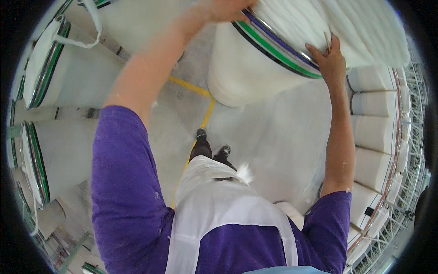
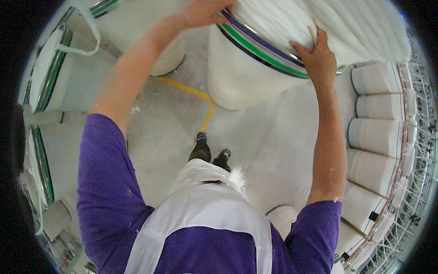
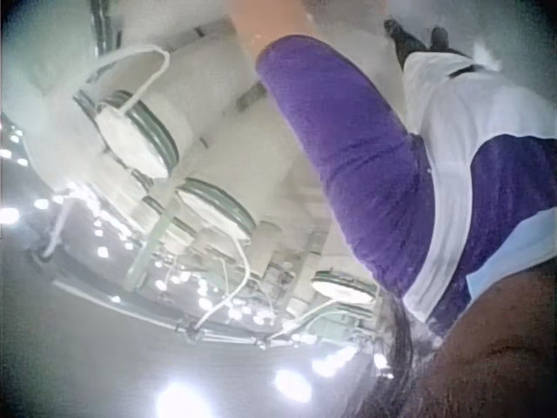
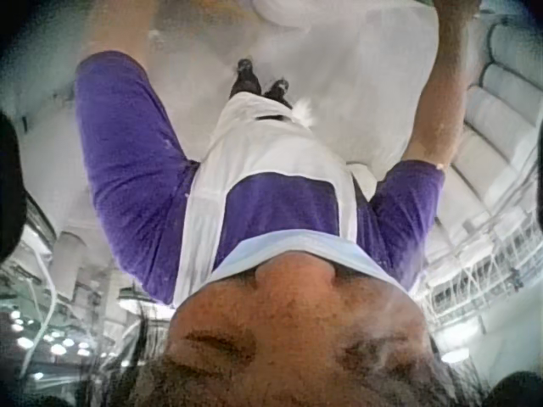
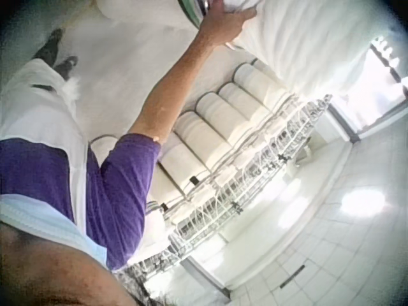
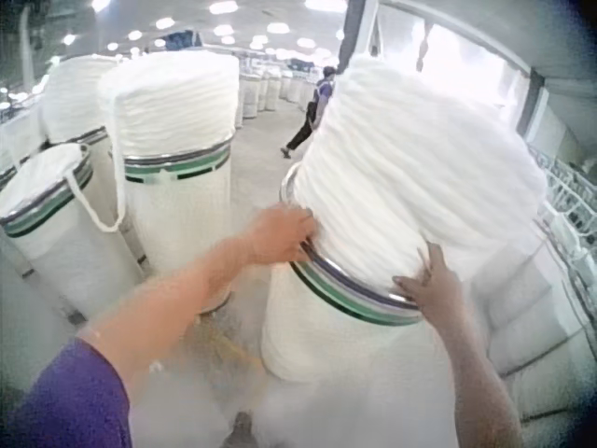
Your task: The person walks among large white textile roving bobbins in a factory, then repeatedly pulls strands from the bobbins, twists them together by hand, and uses a small wooden stick to secure the twisted ends. The person moves between bobbins and repeats the same handling steps.
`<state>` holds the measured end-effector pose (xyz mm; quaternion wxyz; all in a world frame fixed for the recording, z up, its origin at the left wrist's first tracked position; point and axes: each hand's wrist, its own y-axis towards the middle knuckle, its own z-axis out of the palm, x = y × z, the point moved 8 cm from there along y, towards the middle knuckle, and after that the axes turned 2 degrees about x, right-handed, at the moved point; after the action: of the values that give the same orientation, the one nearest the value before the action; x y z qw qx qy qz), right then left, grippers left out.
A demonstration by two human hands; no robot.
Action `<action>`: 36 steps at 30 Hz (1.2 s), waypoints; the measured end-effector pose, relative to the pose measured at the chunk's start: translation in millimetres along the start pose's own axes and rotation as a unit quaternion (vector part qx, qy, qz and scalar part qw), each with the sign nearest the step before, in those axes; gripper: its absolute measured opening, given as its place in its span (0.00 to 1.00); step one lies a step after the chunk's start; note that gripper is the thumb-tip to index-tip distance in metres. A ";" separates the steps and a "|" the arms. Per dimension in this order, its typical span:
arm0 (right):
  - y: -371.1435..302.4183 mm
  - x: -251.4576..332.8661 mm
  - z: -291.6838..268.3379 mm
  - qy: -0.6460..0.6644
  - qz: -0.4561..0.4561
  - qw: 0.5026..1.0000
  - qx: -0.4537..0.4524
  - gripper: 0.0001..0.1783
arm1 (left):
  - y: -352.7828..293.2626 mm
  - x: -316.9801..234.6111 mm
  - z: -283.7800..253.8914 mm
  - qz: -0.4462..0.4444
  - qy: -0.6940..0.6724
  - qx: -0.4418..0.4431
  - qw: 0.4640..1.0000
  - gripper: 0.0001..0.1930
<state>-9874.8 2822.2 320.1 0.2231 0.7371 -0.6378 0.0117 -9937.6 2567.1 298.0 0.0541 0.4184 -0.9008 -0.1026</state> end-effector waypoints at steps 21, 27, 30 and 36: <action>-155.2 -199.7 -54.2 -0.017 -0.063 0.988 -0.139 0.25 | -107.7 -304.1 -5.0 0.060 0.002 -0.224 0.973 0.24; -132.4 -179.6 -50.1 -0.059 -0.270 0.948 -0.157 0.15 | -132.2 -346.5 -12.0 -0.082 -0.010 -0.238 0.968 0.26; -81.5 -153.5 -27.2 0.060 -0.157 0.985 -0.045 0.14 | -155.0 -320.0 -20.5 -0.163 -0.007 -0.254 0.953 0.26; 26.9 -32.0 23.5 0.063 -0.202 0.977 0.031 0.32 | -173.5 -220.8 -25.1 -0.259 -0.002 -0.240 0.935 0.26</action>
<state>-9912.4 2841.7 297.7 0.2381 0.8549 -0.4597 0.0329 -9661.9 2623.4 279.9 0.1225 0.6117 -0.7096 -0.3275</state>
